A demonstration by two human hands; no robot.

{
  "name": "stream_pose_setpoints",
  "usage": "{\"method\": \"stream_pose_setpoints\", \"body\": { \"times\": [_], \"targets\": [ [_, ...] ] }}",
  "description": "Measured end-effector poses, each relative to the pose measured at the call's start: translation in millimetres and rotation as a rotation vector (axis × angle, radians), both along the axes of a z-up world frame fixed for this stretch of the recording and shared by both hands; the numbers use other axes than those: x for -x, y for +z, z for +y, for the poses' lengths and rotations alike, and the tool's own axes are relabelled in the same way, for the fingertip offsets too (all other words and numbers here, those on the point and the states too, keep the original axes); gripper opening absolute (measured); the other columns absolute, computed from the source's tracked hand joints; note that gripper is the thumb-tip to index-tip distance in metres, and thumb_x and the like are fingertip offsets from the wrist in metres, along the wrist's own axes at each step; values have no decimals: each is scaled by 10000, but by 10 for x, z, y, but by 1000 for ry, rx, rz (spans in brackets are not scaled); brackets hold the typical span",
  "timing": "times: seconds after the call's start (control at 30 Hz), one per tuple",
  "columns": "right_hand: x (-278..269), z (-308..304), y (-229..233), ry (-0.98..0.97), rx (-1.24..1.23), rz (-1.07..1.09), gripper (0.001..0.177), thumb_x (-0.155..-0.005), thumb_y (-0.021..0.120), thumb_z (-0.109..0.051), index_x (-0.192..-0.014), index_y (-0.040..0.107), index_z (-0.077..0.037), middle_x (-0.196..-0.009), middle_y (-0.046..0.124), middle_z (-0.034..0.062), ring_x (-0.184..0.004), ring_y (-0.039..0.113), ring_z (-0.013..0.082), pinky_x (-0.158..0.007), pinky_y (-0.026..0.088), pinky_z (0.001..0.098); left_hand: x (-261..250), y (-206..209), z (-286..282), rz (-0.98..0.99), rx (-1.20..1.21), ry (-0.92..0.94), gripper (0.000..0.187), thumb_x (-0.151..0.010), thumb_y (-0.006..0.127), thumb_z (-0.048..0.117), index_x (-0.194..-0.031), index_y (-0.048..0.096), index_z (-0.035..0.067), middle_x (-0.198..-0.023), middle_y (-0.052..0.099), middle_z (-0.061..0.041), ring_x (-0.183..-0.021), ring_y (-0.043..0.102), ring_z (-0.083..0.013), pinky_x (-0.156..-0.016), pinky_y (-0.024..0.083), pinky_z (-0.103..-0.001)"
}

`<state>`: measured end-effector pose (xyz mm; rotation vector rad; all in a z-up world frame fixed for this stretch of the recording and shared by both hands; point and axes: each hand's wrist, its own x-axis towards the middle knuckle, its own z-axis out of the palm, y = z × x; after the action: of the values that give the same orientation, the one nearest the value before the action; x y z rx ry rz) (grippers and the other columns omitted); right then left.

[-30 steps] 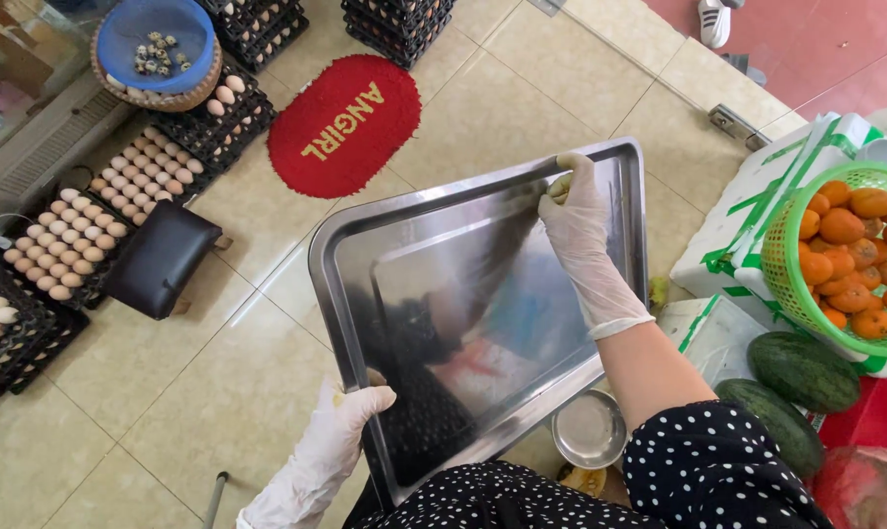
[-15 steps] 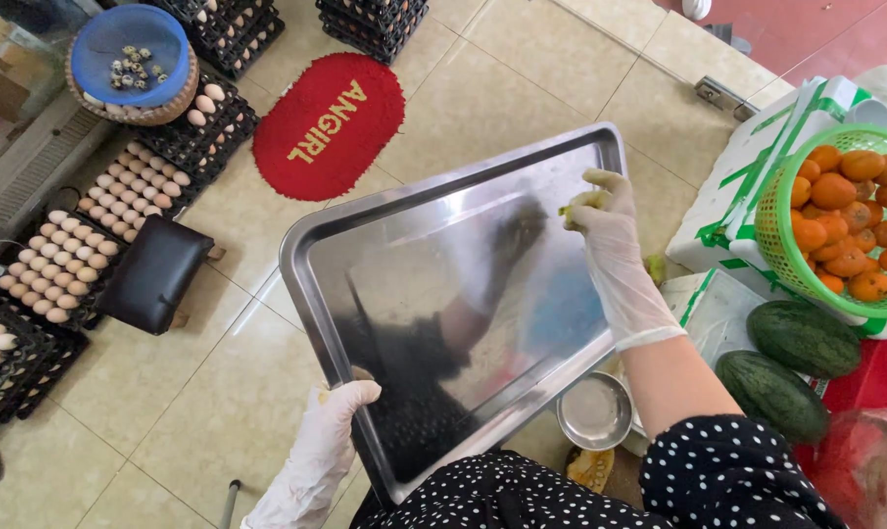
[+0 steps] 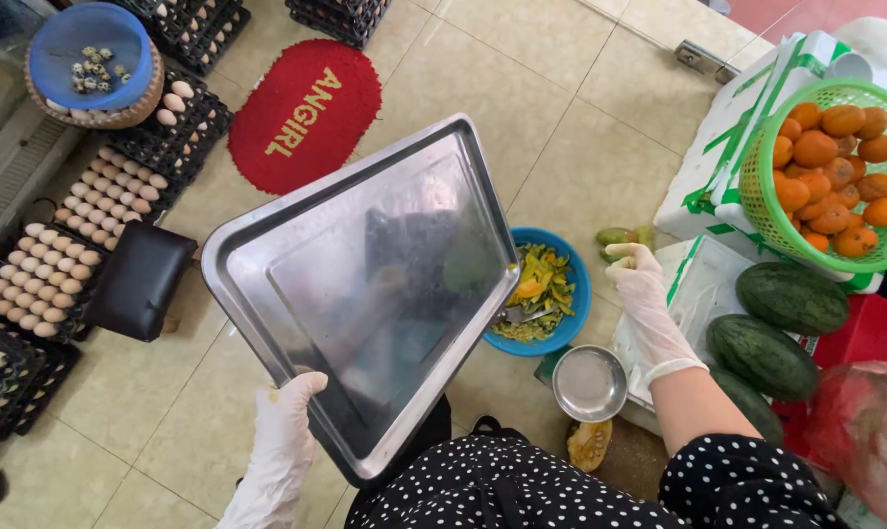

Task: Peeling and slicing mangoes into a plastic container using a knife, then cleaning the tray.

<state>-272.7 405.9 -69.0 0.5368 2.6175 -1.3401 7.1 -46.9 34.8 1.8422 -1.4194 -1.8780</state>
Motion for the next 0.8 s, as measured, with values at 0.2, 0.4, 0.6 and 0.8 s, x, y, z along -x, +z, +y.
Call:
{"method": "stream_pose_setpoints", "body": {
  "times": [0.2,0.4,0.6,0.8],
  "targets": [
    [-91,-106,-204,57,91,-77,379,-778,665,-128,-1156,701,-141,-812,679,27,-714,639,158,-672,516,297,-21,236,17,46,-114,12,478,-642,718,-10,-1074,554,113,-823,573,-88,-700,589,-233,-570,498,-430],
    [-94,-262,-448,280,-348,-180,563,-747,753,-429,-1254,653,-207,-1168,661,83,-1072,650,289,-962,480,447,-100,750,-3,40,-90,-95,320,-649,725,71,-961,654,76,-958,508,-99,-774,532,-227,-599,444,-405],
    [-70,-184,-625,314,-444,-71,338,-834,725,-279,-1148,600,-264,-1085,587,29,-883,654,272,-888,491,438,-203,948,-57,129,-88,-65,253,-618,765,23,-856,683,41,-728,613,-79,-658,626,-254,-618,534,-400],
    [-44,-144,-559,412,-462,-1,267,-838,679,-192,-1104,649,-197,-1085,625,52,-946,643,288,-916,475,431,-163,1242,48,-16,-87,100,421,-636,726,9,-1019,576,96,-920,564,-69,-745,574,-231,-647,507,-440]
  ]
}}
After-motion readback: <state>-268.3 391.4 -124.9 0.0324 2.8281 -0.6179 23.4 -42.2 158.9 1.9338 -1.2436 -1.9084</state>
